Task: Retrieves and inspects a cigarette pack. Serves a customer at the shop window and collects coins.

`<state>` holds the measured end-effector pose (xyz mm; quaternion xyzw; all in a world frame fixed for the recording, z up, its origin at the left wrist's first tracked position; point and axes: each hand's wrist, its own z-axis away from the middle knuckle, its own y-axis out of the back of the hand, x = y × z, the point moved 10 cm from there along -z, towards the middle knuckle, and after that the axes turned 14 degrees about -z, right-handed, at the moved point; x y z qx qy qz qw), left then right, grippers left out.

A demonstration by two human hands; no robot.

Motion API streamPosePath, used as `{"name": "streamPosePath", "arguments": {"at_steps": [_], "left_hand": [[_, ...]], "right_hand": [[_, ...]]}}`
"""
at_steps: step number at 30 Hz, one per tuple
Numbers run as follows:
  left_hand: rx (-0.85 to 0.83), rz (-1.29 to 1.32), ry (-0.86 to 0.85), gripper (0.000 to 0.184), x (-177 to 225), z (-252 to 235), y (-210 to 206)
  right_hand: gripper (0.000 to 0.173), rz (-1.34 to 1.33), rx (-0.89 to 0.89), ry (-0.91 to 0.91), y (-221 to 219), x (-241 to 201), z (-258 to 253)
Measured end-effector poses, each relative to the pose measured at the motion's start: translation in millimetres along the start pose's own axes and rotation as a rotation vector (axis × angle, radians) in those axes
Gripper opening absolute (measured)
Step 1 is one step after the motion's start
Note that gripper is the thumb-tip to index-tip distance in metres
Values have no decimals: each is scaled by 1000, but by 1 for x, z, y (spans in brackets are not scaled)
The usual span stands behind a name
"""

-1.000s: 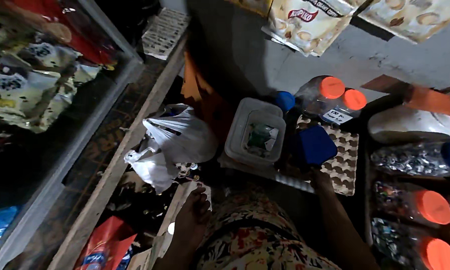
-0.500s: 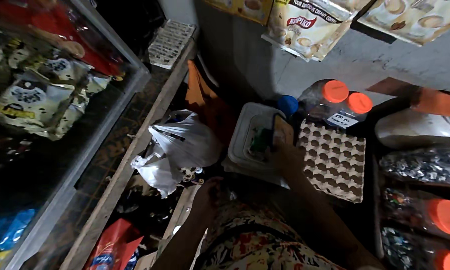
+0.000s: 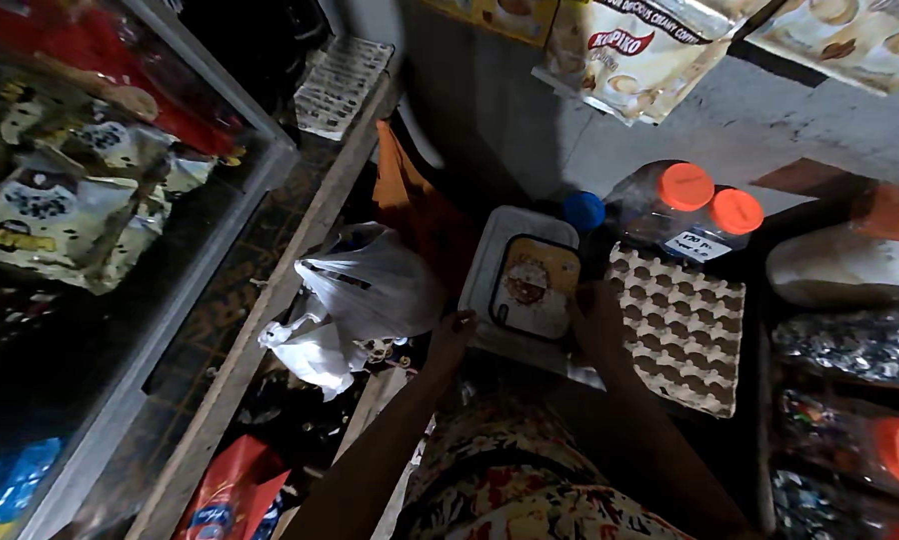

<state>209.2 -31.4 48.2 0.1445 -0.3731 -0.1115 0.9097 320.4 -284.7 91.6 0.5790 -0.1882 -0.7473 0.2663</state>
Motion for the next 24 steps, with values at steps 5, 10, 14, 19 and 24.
{"name": "streamPosePath", "arguments": {"at_steps": [5, 10, 14, 19, 24], "left_hand": [[-33, -216, 5, 48, 1, -29, -16], [-50, -280, -8, 42, 11, -39, -25], [-47, -322, -13, 41, 18, -38, -27], [-111, -367, -12, 54, 18, -52, -16], [-9, -334, -100, 53, 84, -103, 8]], "right_hand": [[63, -241, -85, -305, -10, 73, 20], [47, -672, -118, -458, -38, 91, 41], [41, -734, -98, -483, -39, 93, 40], [51, -540, -196, -499, -28, 100, 18], [46, -632, -61, -332, 3, 79, -63]]}}
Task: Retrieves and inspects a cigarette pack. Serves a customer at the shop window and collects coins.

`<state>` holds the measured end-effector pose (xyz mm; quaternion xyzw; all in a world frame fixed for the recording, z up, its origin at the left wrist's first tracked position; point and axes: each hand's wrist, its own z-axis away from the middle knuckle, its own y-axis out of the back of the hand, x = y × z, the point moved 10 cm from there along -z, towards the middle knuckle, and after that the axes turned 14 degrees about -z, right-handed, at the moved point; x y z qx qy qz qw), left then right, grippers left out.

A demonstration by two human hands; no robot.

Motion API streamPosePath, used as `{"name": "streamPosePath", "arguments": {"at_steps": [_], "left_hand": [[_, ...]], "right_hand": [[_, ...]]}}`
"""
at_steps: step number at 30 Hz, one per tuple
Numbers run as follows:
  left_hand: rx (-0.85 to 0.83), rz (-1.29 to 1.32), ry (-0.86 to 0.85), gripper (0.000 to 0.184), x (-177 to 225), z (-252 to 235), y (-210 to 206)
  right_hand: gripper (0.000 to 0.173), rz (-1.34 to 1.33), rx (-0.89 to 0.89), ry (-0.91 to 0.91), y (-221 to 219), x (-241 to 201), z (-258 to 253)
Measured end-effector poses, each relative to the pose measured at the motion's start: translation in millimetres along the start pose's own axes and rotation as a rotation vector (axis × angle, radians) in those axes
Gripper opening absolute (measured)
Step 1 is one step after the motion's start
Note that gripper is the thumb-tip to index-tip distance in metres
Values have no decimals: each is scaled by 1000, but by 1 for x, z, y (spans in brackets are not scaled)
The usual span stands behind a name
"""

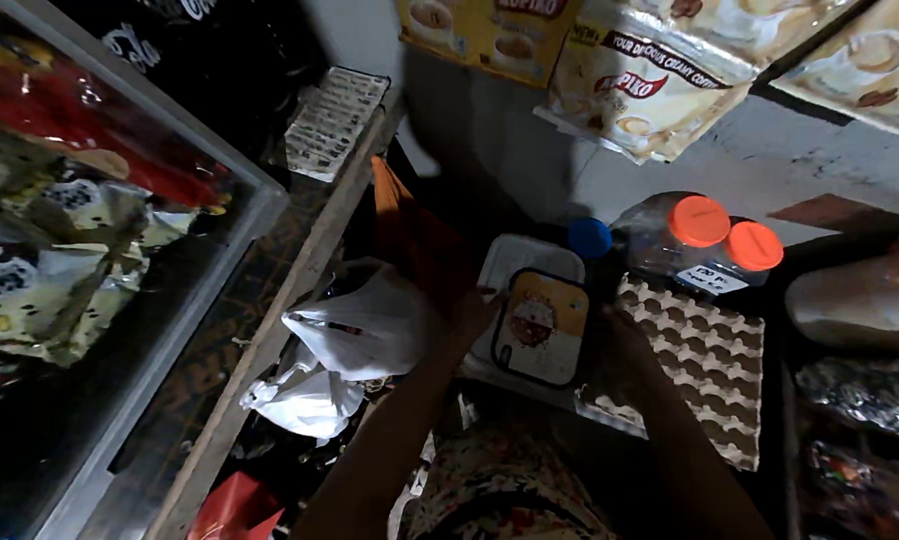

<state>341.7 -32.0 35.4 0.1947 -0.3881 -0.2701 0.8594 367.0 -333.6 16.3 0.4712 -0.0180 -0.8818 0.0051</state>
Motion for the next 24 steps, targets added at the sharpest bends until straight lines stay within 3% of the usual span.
{"name": "streamPosePath", "arguments": {"at_steps": [4, 10, 16, 19, 24], "left_hand": [[1, 42, -27, 45, 22, -54, -8], [-4, 74, 40, 40, 15, -65, -15], [18, 247, 74, 35, 14, -54, -15], [13, 257, 75, 42, 5, -50, -14], [11, 445, 109, 38, -40, 10, -8]], "right_hand": [[38, 82, -40, -18, -9, -16, -34], [30, 177, -95, 72, -13, -15, -51], [33, 226, -98, 86, -16, -19, -47], [34, 247, -99, 89, -22, -26, -44], [38, 330, -78, 131, -42, -45, -45]]}}
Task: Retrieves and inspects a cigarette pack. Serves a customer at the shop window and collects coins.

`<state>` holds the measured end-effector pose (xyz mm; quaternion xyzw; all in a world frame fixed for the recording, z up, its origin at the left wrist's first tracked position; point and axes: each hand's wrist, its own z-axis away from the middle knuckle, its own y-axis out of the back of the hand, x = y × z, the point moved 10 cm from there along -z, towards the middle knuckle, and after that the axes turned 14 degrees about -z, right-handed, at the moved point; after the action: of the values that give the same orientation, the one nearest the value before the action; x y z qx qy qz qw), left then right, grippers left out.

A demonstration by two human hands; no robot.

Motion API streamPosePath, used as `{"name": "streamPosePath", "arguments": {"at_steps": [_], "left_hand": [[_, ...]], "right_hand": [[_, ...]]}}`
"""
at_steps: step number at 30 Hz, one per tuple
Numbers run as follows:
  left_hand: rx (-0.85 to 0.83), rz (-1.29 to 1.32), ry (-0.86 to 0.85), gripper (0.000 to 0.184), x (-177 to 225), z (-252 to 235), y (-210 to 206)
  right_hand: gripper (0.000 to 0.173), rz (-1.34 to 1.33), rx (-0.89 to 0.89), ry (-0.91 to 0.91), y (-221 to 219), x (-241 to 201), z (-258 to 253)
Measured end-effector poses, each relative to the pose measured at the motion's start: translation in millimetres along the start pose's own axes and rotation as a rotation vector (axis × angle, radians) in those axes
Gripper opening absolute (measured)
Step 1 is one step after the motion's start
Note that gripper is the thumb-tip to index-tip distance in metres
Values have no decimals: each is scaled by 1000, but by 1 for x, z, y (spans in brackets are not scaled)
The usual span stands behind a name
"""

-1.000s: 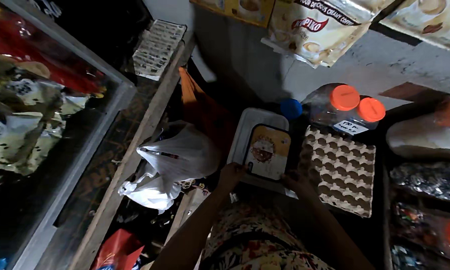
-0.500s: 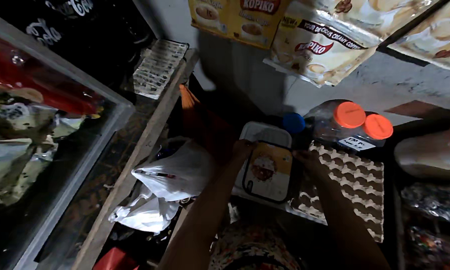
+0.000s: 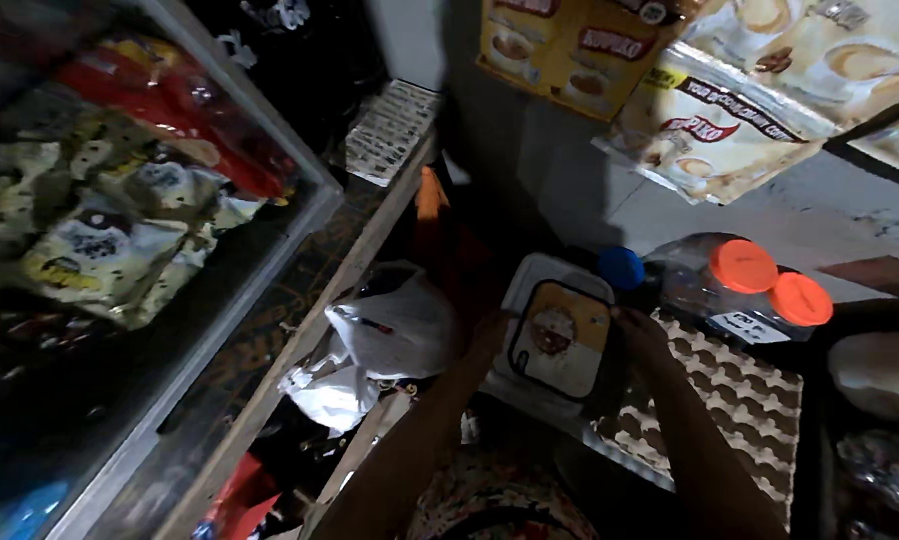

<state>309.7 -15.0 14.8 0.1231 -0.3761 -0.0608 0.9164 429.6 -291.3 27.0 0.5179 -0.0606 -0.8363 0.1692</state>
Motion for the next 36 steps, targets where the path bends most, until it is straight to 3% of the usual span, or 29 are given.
{"name": "streamPosePath", "arguments": {"at_steps": [3, 7, 11, 13, 15, 17, 19, 22, 25, 29, 32, 34, 36], "left_hand": [[3, 37, 36, 35, -74, 47, 13], [-11, 32, 175, 38, -199, 132, 20], [192, 141, 411, 35, -328, 224, 26], [389, 252, 565, 35, -394, 282, 22], [556, 419, 755, 37, -465, 344, 0], [758, 735, 903, 34, -525, 403, -39], [999, 1159, 902, 28, -562, 448, -81], [1326, 1768, 614, 25, -588, 497, -116], [1529, 2084, 90, 32, -623, 546, -124], [1618, 2079, -670, 54, -656, 635, -106], [1701, 1953, -846, 87, -671, 710, -96], [1727, 1892, -940, 102, -679, 753, -93], [1720, 1863, -1071, 106, -689, 787, -95]], "right_hand": [[40, 116, 9, 80, -6, -12, -9], [52, 351, 39, 441, -23, -67, 8], [48, 313, -86, 718, -96, -123, 68], [39, 253, -282, 945, -164, -129, 110], [31, 197, -599, 1155, -244, -130, 177], [27, 261, -947, 1144, -319, -115, 259], [27, 443, -1320, 1052, -377, -70, 329], [36, 935, -1752, 861, -427, 25, 415], [41, 1327, -1849, 700, -439, 102, 493], [40, 1509, -1951, 648, -443, 181, 601], [36, 1304, -2130, 752, -463, 225, 665], [37, 1490, -2120, 713, -482, 231, 718], [38, 1659, -2117, 808, -511, 244, 752]]}}
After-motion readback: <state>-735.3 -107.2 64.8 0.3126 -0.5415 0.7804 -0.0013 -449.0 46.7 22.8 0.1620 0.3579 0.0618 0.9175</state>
